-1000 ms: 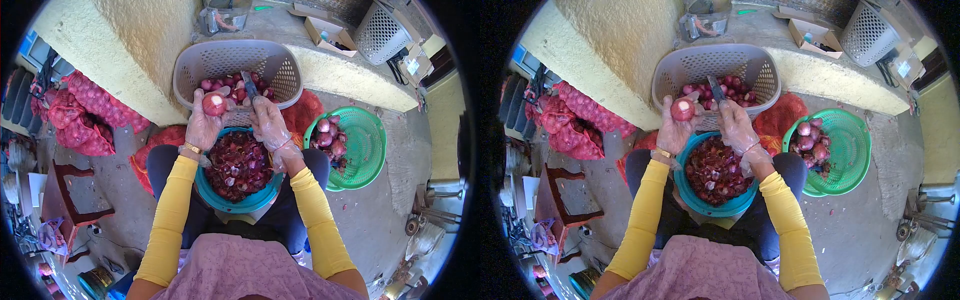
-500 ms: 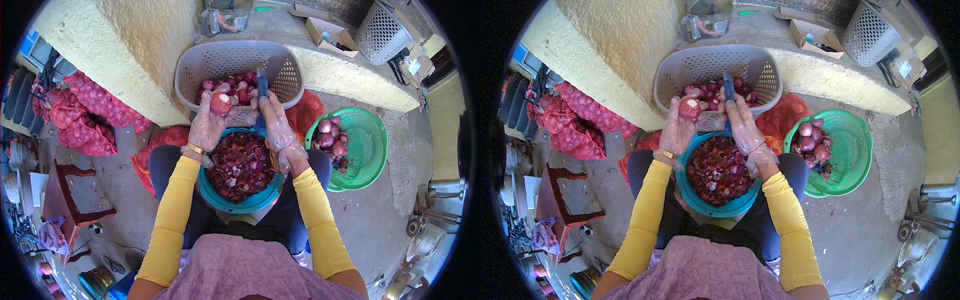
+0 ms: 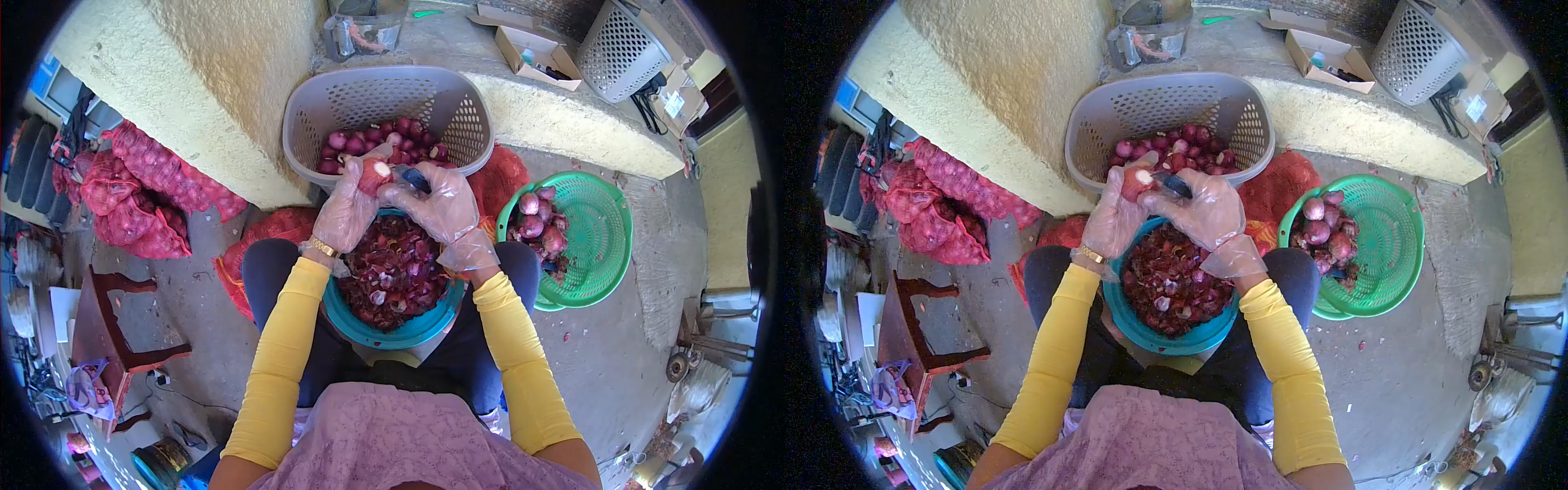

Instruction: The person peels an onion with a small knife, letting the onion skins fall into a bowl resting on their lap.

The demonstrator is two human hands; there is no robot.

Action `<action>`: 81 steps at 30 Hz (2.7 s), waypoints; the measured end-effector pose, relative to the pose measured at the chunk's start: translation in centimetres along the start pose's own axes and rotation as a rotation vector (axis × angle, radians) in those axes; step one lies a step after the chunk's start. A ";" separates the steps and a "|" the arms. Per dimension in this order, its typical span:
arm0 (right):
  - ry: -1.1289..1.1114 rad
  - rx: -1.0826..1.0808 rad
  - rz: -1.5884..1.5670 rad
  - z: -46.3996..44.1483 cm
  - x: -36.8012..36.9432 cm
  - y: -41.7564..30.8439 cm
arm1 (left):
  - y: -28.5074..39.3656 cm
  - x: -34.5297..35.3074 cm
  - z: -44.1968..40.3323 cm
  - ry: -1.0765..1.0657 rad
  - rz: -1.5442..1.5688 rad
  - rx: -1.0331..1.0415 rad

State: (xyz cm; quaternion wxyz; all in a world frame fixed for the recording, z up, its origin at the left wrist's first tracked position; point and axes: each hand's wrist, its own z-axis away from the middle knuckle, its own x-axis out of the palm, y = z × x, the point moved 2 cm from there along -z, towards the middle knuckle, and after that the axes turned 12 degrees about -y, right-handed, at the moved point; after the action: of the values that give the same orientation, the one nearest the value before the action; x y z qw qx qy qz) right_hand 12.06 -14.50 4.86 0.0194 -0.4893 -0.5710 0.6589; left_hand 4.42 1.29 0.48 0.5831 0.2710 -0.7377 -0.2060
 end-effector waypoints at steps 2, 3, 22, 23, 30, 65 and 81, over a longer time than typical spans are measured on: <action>-0.013 -0.006 0.006 -0.1 0.0 0.1 | 0.0 0.4 0.0 0.035 -0.011 0.000; -0.018 -0.002 0.046 -0.2 0.1 0.1 | 0.0 0.5 0.1 0.035 -0.012 -0.001; 0.000 -0.223 0.063 -0.4 1.2 0.6 | -0.5 0.2 0.4 -0.002 0.134 0.010; 0.001 -0.223 0.063 -0.5 1.2 0.6 | -0.5 0.4 0.4 0.057 0.133 0.013; -0.105 -0.370 0.199 -0.4 1.3 1.1 | -0.1 -0.4 0.6 -0.041 0.228 0.000; 0.018 -0.170 0.225 0.0 0.5 0.4 | 0.7 -0.3 0.5 -0.006 0.127 0.006; -0.028 -0.160 0.185 0.2 -0.1 -0.3 | 0.7 0.0 0.4 0.009 0.138 -0.005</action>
State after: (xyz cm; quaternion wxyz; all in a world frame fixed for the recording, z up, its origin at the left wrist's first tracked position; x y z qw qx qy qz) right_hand 11.80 -14.54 5.15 -0.0888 -0.5307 -0.5744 0.6169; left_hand 3.87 1.86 0.81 0.5999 0.2190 -0.7514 -0.1657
